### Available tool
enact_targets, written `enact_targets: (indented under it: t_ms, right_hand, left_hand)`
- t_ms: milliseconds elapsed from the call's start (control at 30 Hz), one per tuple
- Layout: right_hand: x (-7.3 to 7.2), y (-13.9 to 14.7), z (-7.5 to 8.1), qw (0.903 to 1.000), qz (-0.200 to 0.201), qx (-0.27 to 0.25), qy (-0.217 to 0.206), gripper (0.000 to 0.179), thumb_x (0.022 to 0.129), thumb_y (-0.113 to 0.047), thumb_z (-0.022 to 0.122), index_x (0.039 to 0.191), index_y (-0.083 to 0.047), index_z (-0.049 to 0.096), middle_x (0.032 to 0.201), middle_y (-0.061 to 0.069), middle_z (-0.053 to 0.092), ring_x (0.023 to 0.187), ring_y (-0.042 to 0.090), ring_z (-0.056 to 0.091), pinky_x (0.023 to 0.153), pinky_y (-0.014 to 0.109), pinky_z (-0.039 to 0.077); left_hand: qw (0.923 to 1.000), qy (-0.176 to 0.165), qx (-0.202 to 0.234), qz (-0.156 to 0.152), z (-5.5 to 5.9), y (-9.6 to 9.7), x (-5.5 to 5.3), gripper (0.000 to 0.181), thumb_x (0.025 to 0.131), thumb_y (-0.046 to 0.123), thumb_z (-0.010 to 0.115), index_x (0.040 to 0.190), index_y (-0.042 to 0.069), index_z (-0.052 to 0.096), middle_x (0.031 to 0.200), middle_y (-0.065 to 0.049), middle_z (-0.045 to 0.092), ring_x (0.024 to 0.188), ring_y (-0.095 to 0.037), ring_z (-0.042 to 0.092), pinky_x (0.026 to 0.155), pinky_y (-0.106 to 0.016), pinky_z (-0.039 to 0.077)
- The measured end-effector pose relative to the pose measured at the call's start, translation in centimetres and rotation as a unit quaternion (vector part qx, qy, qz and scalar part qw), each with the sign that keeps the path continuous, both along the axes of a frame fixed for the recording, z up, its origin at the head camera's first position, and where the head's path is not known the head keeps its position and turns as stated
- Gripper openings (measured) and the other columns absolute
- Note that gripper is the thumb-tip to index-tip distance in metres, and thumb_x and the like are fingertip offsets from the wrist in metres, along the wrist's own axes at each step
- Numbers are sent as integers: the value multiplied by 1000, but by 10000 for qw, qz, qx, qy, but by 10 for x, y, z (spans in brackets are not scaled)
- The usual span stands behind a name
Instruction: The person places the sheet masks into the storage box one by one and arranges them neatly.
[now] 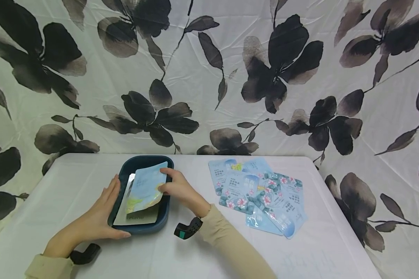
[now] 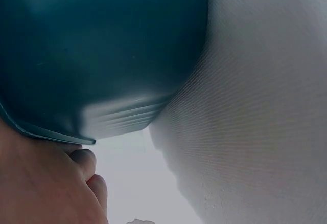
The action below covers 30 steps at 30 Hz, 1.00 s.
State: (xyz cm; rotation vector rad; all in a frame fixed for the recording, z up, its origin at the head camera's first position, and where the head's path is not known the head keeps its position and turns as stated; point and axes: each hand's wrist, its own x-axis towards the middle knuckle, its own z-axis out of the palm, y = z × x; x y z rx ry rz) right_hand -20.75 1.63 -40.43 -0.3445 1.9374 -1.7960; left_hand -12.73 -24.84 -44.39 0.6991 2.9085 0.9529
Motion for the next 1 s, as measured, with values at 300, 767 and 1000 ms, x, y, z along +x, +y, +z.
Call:
enact_targets:
  t_ms: [300,767,1000]
  right_hand:
    - [2,-18,0,9984,282,156,-461,69,84,12,59,149,2,38,156,18,27,104,22,59,96,42,51]
    - [9,-27,7,9912,660,196,-1131,77,93,-9,62,156,1,19,161,17,19,141,29,37,112,48,35]
    - [9,-27,8,9917,506,154,-1172,79,95,-18,63,157,0,17,163,16,13,146,29,26,116,50,27]
  left_hand:
    - [9999,-137,27,45,2,0,1,150,60,62,88,157,4,-11,163,-19,-17,150,-39,-8,118,-33,-11]
    - [9999,-91,5,41,2,2,0,150,60,64,87,157,9,-14,163,-16,-19,150,-39,-8,119,-39,-10]
    - [9997,-207,46,139,1,2,1,150,60,63,88,158,12,-14,163,-16,-18,149,-40,-10,119,-45,-9]
